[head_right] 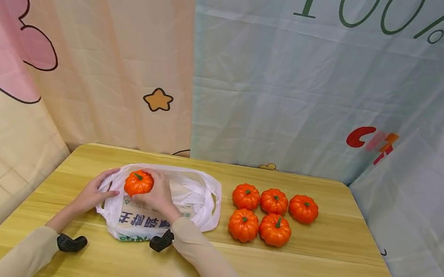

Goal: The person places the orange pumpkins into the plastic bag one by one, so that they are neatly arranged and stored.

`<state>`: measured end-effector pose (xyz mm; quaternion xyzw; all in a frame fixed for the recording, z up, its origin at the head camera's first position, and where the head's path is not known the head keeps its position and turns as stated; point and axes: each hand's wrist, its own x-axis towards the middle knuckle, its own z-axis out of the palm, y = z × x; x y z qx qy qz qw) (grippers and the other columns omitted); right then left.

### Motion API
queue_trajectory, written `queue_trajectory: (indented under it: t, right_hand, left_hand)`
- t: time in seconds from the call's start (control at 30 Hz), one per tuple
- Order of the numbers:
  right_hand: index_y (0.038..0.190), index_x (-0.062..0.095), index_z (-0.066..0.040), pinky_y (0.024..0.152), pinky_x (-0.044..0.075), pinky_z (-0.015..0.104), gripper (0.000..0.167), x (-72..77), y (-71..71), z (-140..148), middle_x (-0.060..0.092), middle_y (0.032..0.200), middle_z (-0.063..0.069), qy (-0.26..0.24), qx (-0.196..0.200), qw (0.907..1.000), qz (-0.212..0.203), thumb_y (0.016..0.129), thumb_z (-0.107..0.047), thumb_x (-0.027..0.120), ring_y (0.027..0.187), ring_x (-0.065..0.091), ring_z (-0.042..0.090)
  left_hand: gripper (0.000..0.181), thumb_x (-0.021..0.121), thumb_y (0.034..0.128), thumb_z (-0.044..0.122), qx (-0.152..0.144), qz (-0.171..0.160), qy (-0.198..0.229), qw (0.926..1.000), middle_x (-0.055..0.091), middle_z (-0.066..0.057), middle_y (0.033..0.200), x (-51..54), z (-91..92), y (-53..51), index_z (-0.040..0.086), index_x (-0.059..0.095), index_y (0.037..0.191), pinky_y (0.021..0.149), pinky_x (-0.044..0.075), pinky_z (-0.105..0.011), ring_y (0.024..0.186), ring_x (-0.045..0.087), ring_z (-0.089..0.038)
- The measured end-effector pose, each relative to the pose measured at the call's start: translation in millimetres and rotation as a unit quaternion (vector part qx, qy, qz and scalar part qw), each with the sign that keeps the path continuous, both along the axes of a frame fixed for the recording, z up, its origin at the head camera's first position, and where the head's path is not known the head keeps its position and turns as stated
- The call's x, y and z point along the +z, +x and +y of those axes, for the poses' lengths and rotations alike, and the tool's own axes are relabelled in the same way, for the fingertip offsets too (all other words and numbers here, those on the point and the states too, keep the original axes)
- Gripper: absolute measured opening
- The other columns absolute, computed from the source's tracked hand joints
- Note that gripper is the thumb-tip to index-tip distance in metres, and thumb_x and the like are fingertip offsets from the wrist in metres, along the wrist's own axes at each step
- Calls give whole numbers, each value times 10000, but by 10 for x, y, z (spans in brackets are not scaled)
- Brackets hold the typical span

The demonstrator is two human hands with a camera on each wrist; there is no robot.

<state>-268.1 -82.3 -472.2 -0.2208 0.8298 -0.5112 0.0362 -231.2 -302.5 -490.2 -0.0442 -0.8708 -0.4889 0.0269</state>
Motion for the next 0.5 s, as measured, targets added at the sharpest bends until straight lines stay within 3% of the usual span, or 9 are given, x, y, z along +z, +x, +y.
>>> queue_trajectory:
  t: [0.1, 0.2, 0.3, 0.5]
  right_hand:
    - [1340, 512, -235, 1050, 453, 429, 700, -28, -13, -35, 482, 1377, 40, 27, -31, 10000, -16, 722, -187, 840, 1226, 497, 223]
    - [1347, 502, -230, 1063, 440, 434, 705, -51, -21, -70, 476, 1383, 39, 40, -52, 10000, -27, 727, -179, 835, 1230, 491, 220]
    - [1349, 494, -219, 1069, 432, 444, 704, -61, -19, -100, 473, 1386, 39, 9, -67, 10000, -36, 732, -168, 830, 1232, 486, 222]
    - [1353, 484, -179, 1063, 436, 453, 702, -81, -19, -140, 482, 1376, 60, -23, -108, 9999, 17, 737, -128, 818, 1223, 498, 244]
  left_hand:
    - [698, 648, 901, 126, -8, -42, 0, 10000, 236, -248, 1552, 15, 6, 5, 78, 283, 1494, 1128, 199, -655, 1401, 242, -463]
    - [676, 628, 906, 80, -30, -81, 25, 10000, 229, -277, 1543, 156, 75, 84, 35, 283, 1485, 1123, 194, -665, 1394, 237, -483]
    - [673, 622, 902, 55, -39, -80, -6, 10000, 228, -297, 1534, 183, 93, 105, 13, 281, 1481, 1112, 203, -676, 1382, 244, -499]
    - [705, 658, 894, 129, -60, 5, -11, 10000, 247, -249, 1546, 26, 3, 25, 88, 288, 1494, 1118, 215, -663, 1393, 258, -464]
